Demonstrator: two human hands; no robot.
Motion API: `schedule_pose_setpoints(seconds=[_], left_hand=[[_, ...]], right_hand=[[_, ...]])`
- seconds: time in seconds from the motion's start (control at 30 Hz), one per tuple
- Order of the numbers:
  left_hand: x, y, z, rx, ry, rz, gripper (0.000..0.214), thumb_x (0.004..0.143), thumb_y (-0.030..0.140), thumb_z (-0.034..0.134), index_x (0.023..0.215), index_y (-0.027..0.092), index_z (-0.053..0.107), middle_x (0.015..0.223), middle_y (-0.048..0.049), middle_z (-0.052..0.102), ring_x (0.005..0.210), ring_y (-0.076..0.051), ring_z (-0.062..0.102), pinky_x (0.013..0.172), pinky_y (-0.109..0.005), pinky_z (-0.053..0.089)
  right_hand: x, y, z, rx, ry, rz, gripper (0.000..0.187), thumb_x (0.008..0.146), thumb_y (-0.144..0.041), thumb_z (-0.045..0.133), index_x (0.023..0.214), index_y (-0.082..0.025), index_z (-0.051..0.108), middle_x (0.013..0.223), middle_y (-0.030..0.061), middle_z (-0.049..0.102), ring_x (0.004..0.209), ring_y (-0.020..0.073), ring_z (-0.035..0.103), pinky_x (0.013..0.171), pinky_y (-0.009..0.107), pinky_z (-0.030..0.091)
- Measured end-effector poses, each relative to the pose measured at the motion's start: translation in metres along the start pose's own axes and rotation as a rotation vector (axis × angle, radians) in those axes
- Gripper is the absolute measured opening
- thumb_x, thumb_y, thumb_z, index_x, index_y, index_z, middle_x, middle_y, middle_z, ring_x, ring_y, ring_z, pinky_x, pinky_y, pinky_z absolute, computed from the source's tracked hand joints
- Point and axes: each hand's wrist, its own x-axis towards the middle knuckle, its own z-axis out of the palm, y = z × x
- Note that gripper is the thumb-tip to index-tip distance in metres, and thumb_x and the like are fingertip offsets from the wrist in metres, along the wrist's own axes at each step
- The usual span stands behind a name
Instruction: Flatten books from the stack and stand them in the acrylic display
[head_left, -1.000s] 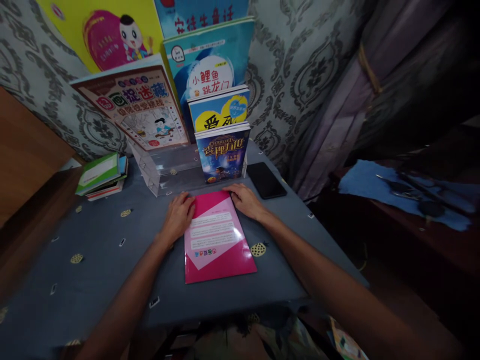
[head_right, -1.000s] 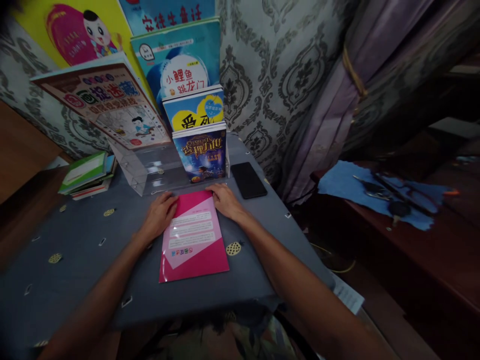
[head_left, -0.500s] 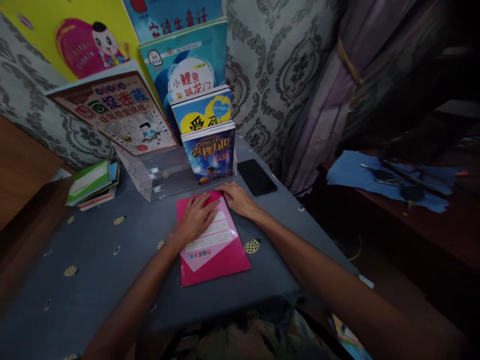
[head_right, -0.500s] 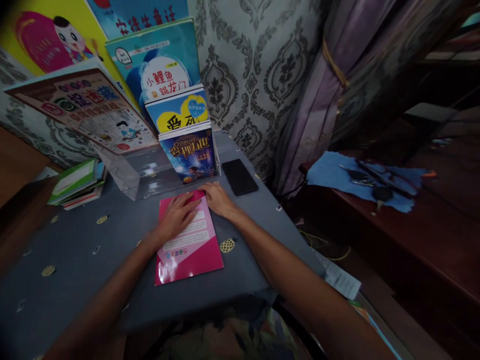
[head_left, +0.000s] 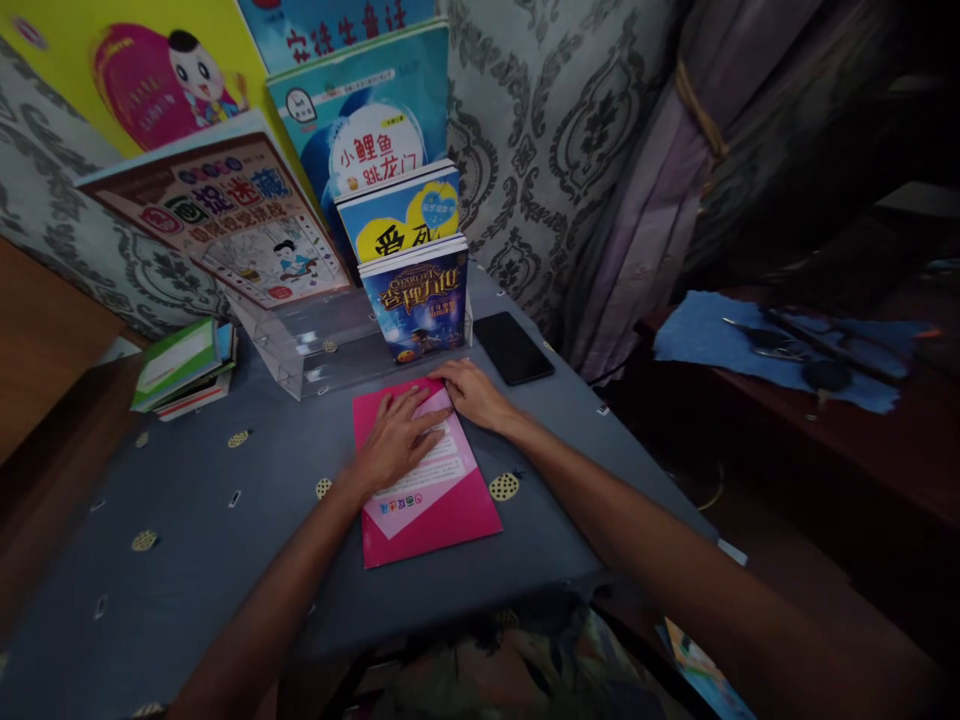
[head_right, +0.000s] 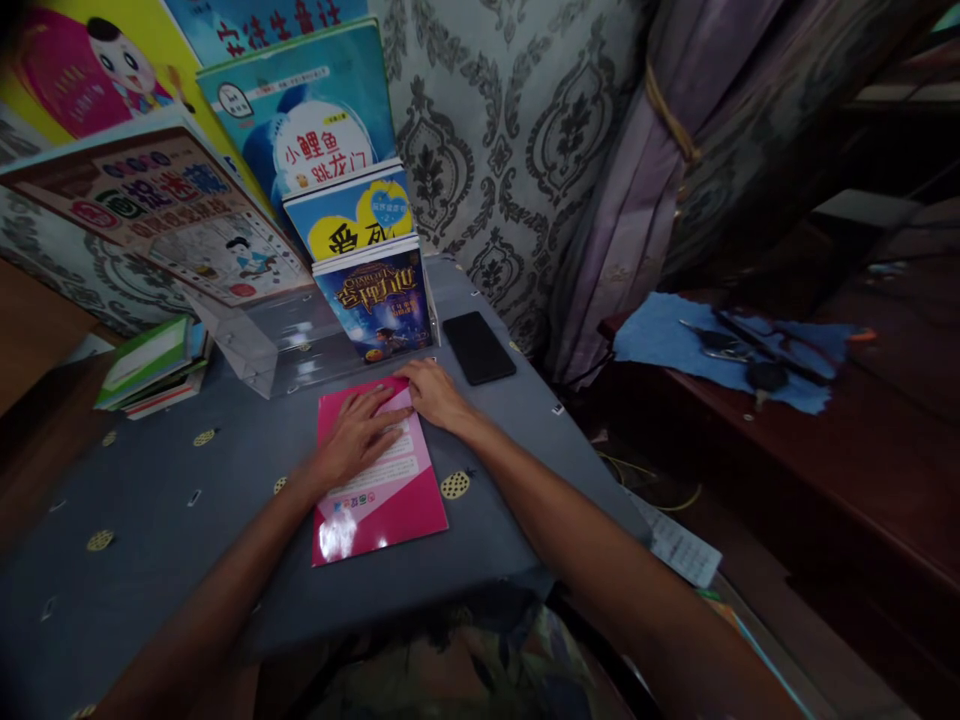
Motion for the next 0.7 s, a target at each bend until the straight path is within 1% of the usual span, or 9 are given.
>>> schedule_pose_setpoints(seconds=[0.1,0.2,0.4,0.53,0.7], left_hand=[[-0.001,0.004,-0.002,0.001,-0.028,-0.001,0.039,0.102,0.043,0.049,0.137,0.032,0.062,0.155,-0.0101,0.048,0.148,-0.030,0.038,0.120,-0.064,0.028],[-0.001,0.006,-0.004,0.008,-0.045,-0.011,0.041,0.103,0.044,0.047,0.139,0.031,0.061,0.156,-0.0114,0.047,0.149,-0.031,0.036,0.120,-0.064,0.028],[-0.002,0.007,-0.007,0.009,-0.067,0.022,0.043,0.103,0.049,0.043,0.140,0.033,0.060,0.158,-0.0109,0.046,0.150,-0.031,0.036,0.120,-0.064,0.027],[-0.004,0.005,-0.005,0.014,-0.067,0.031,0.044,0.105,0.048,0.039,0.142,0.032,0.058,0.159,-0.0104,0.045,0.151,-0.029,0.035,0.121,-0.063,0.027],[-0.014,-0.002,-0.002,0.013,-0.071,0.007,0.049,0.106,0.047,0.034,0.149,0.027,0.050,0.162,-0.0098,0.041,0.152,-0.027,0.033,0.123,-0.058,0.027]], right_hand=[[0.000,0.002,0.001,0.019,0.010,-0.021,0.045,0.088,-0.003,0.043,0.120,-0.016,0.072,0.115,0.0107,0.074,0.106,0.0247,0.063,0.102,0.043,0.044],[0.001,0.004,0.002,0.029,0.021,-0.037,0.044,0.087,-0.003,0.045,0.118,-0.016,0.073,0.114,0.0115,0.074,0.105,0.0249,0.063,0.100,0.044,0.045],[0.000,0.003,0.002,0.001,0.005,-0.064,0.034,0.092,-0.010,0.051,0.117,-0.017,0.072,0.114,0.0106,0.073,0.105,0.0248,0.062,0.100,0.043,0.044],[-0.001,0.000,0.000,-0.056,-0.016,-0.086,0.030,0.092,-0.013,0.055,0.117,-0.015,0.072,0.116,0.0123,0.071,0.106,0.0266,0.061,0.097,0.043,0.045],[-0.002,-0.003,-0.001,-0.086,-0.022,-0.089,0.029,0.093,-0.014,0.056,0.118,-0.013,0.071,0.118,0.0137,0.070,0.105,0.0278,0.060,0.095,0.043,0.046]])
